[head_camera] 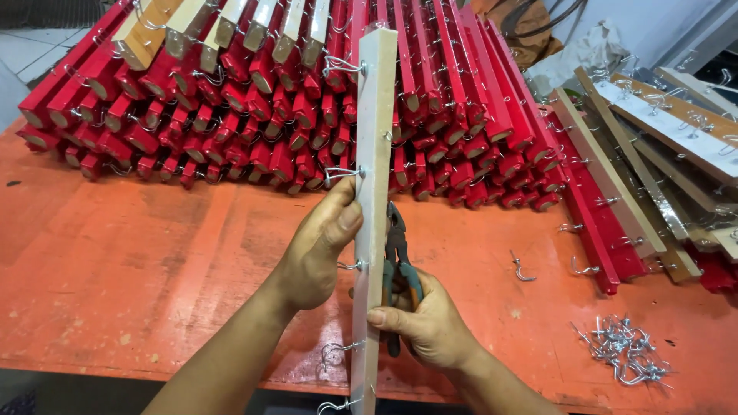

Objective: Assembling wooden coat hangers by inserting metal hooks into pre-drilled holes and securing them with pliers.

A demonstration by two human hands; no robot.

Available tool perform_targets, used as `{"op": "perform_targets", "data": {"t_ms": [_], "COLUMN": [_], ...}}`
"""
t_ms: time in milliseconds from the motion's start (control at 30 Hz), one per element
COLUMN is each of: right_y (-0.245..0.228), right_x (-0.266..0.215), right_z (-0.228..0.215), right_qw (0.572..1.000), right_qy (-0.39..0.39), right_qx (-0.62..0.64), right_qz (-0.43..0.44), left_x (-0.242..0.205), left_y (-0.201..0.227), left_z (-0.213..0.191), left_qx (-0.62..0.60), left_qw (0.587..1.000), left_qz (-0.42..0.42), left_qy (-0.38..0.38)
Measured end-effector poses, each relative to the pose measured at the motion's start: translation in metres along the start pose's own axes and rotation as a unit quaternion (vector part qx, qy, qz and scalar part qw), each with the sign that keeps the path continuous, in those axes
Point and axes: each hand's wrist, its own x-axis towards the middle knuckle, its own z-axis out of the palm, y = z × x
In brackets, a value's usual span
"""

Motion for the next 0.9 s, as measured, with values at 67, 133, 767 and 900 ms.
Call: {"op": "perform_targets", "data": {"t_ms": [67,133,767,900], "right_y": [0.004,0.006,-0.126,-0.144], "right_x": [0.0,0.001,-0.004,0.001], "right_z": [-0.003,-0.005,-0.041,-0.03], "right_qw": [1.0,1.0,0.841,0.751], "right_qy": [0.01,0.019,-0.174,-0.208], "right_qx": [-0.009,-0.018,-0.484,-0.565], "right_qz": [-0.006,-0.01,0.167,0.272], "left_x": [0.001,0.002,0.002,0.003], "left_y": [-0.003,-0.006,-0.026,-0.026], "left_z": [0.001,0.001,-0.018,-0.015], "left_qx": [-0.009,-0.019,-0.017,-0.012], "left_qw": [1.0,0.999,0.997,0.998], "left_qz": [-0.011,-0.021,-0.068,-0.059], "left_qy": [0.008,0.017,-0.01,-0.015]}}
